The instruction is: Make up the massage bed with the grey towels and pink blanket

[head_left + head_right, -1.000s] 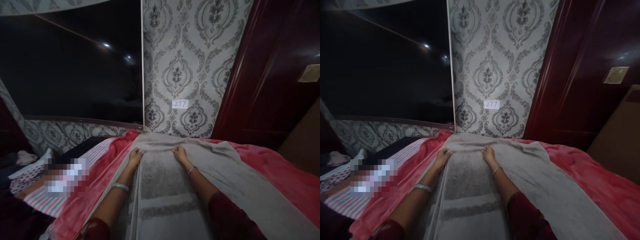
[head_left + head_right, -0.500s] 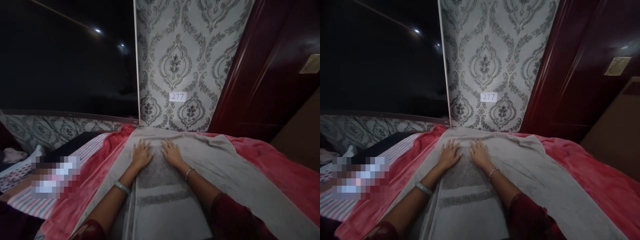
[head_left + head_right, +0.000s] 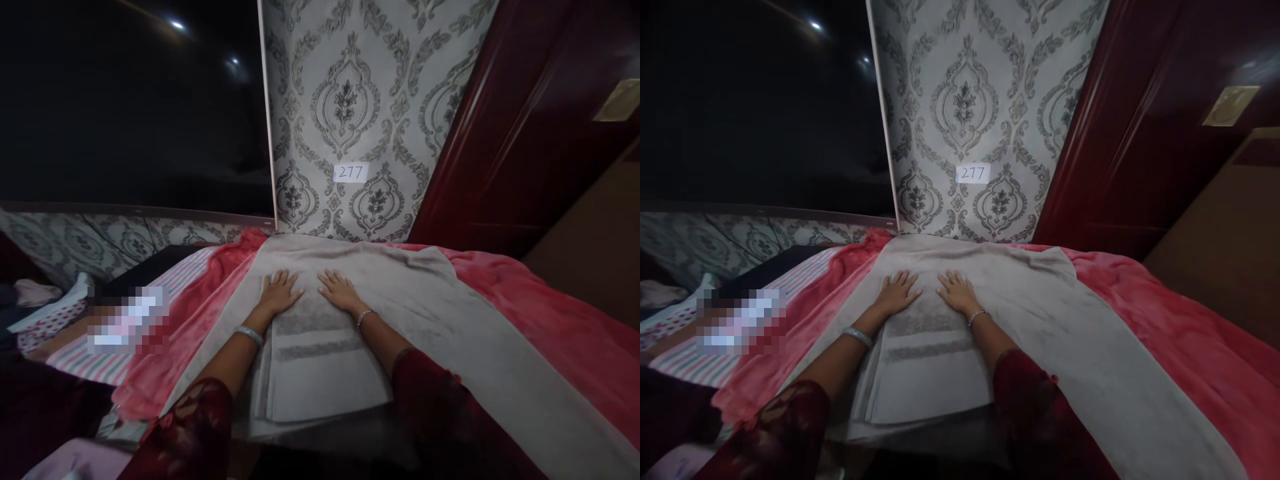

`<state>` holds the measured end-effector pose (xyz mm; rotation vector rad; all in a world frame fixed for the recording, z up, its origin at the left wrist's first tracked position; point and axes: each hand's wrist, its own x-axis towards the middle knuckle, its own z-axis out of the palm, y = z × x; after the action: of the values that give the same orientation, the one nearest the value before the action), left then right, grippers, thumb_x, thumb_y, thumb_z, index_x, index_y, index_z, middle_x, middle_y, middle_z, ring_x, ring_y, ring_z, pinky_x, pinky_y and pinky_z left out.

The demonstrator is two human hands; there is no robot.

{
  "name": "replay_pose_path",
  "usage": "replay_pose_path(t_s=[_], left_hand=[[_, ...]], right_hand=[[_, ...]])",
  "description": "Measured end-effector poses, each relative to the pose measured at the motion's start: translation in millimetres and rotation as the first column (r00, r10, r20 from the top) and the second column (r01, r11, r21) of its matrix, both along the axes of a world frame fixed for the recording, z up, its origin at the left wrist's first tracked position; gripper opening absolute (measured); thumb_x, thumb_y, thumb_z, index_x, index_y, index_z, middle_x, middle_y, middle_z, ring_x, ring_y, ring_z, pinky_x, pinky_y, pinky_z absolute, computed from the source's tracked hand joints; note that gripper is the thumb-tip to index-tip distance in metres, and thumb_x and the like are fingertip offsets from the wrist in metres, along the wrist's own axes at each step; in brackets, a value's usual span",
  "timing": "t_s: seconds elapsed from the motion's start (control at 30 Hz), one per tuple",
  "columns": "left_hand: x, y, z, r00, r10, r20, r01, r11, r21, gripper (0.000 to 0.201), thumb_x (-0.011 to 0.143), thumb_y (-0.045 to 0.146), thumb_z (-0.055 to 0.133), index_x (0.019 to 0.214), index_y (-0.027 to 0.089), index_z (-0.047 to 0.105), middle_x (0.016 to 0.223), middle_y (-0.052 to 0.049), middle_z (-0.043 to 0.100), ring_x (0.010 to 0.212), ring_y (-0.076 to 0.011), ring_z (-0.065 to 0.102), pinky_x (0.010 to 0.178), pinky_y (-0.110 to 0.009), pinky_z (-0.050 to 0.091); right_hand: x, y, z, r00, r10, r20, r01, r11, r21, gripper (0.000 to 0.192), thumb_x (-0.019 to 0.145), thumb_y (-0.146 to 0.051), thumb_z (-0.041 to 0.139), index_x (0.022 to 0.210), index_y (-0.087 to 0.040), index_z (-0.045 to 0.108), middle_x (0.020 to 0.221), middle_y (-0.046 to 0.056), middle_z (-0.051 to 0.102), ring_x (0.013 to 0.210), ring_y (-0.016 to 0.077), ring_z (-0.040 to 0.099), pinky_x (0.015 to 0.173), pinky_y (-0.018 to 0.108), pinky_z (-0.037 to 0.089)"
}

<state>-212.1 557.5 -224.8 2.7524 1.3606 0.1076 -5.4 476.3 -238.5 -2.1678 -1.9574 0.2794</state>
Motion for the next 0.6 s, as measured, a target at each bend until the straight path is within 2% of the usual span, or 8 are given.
replay_pose_path(t_s=[0.1,0.2,0.23,0.3,0.37,0.4,0.47,0.6], left_hand=[[-19,-2,4.5,1.000,-0.017,-0.003,0.017,1.000,-0.015,0.063,0.101,0.049,0.035,0.157,0.021,0.033,0.167,-0.014,0.020,0.155,-0.0303,0.016,0.121,-0.063,0.011],[-40,-20,11.1,0.999,-0.049,0.011,0.049,0.999,-0.010,0.060,0.100,0.043,0.039,0.157,0.022,0.035,0.166,-0.012,0.023,0.155,-0.0311,0.016,0.122,-0.063,0.012],[-45,-31,12.4,0.995,-0.096,0.029,0.096,0.995,0.009,0.061,0.100,0.044,0.041,0.157,0.023,0.035,0.166,-0.011,0.024,0.156,-0.0316,0.014,0.122,-0.063,0.010],[-54,-59,11.4,0.958,-0.279,0.066,0.277,0.960,0.049,0.064,0.098,0.048,0.045,0.157,0.027,0.034,0.167,-0.008,0.023,0.156,-0.0316,0.010,0.123,-0.062,0.005],[-62,-88,5.1,0.873,-0.478,0.098,0.476,0.878,0.045,0.065,0.097,0.053,0.048,0.157,0.031,0.034,0.167,-0.006,0.024,0.156,-0.0305,0.011,0.124,-0.059,0.004],[-66,-101,0.5,0.839,-0.533,0.113,0.533,0.845,0.024,0.064,0.097,0.053,0.048,0.156,0.033,0.035,0.166,-0.005,0.025,0.156,-0.0295,0.012,0.125,-0.058,0.006],[-79,-117,-9.4,0.826,-0.544,0.147,0.551,0.834,-0.014,0.058,0.100,0.049,0.045,0.155,0.034,0.036,0.165,-0.004,0.028,0.155,-0.0274,0.016,0.125,-0.056,0.009],[-118,-124,-20.8,0.853,-0.490,0.178,0.502,0.864,-0.027,0.050,0.104,0.033,0.034,0.154,0.032,0.040,0.164,-0.003,0.032,0.155,-0.0232,0.018,0.126,-0.054,0.013]], right_hand=[[17,-22,-2.7,1.000,-0.004,-0.020,0.004,1.000,-0.012,0.055,0.106,-0.045,0.031,0.160,-0.032,0.028,0.168,0.002,0.014,0.155,0.0264,0.014,0.122,0.049,0.021],[31,-52,-2.7,0.999,0.001,-0.035,-0.002,1.000,-0.027,0.055,0.106,-0.042,0.034,0.159,-0.030,0.031,0.167,0.003,0.019,0.154,0.0274,0.016,0.122,0.048,0.022],[33,-64,-2.2,0.999,0.001,-0.036,-0.002,1.000,-0.022,0.055,0.106,-0.042,0.036,0.159,-0.029,0.032,0.167,0.003,0.020,0.155,0.0286,0.013,0.122,0.050,0.021],[28,-88,-2.4,0.999,0.043,-0.032,-0.042,0.999,0.032,0.056,0.104,-0.044,0.040,0.158,-0.030,0.034,0.168,0.003,0.017,0.155,0.0310,0.006,0.122,0.056,0.017],[17,-111,-5.9,0.986,0.164,-0.037,-0.160,0.982,0.101,0.056,0.103,-0.046,0.043,0.157,-0.034,0.035,0.168,0.001,0.017,0.156,0.0305,0.003,0.122,0.060,0.012],[11,-122,-9.2,0.972,0.231,-0.052,-0.223,0.967,0.127,0.055,0.103,-0.047,0.043,0.156,-0.036,0.035,0.167,0.000,0.019,0.156,0.0291,0.004,0.123,0.060,0.011],[5,-140,-18.2,0.941,0.317,-0.118,-0.299,0.942,0.150,0.052,0.104,-0.046,0.041,0.155,-0.036,0.039,0.166,-0.001,0.024,0.156,0.0262,0.008,0.124,0.056,0.012],[23,-166,-39.5,0.905,0.325,-0.276,-0.260,0.934,0.246,0.049,0.104,-0.038,0.035,0.149,-0.026,0.051,0.162,0.004,0.033,0.154,0.0241,0.016,0.125,0.052,0.018]])
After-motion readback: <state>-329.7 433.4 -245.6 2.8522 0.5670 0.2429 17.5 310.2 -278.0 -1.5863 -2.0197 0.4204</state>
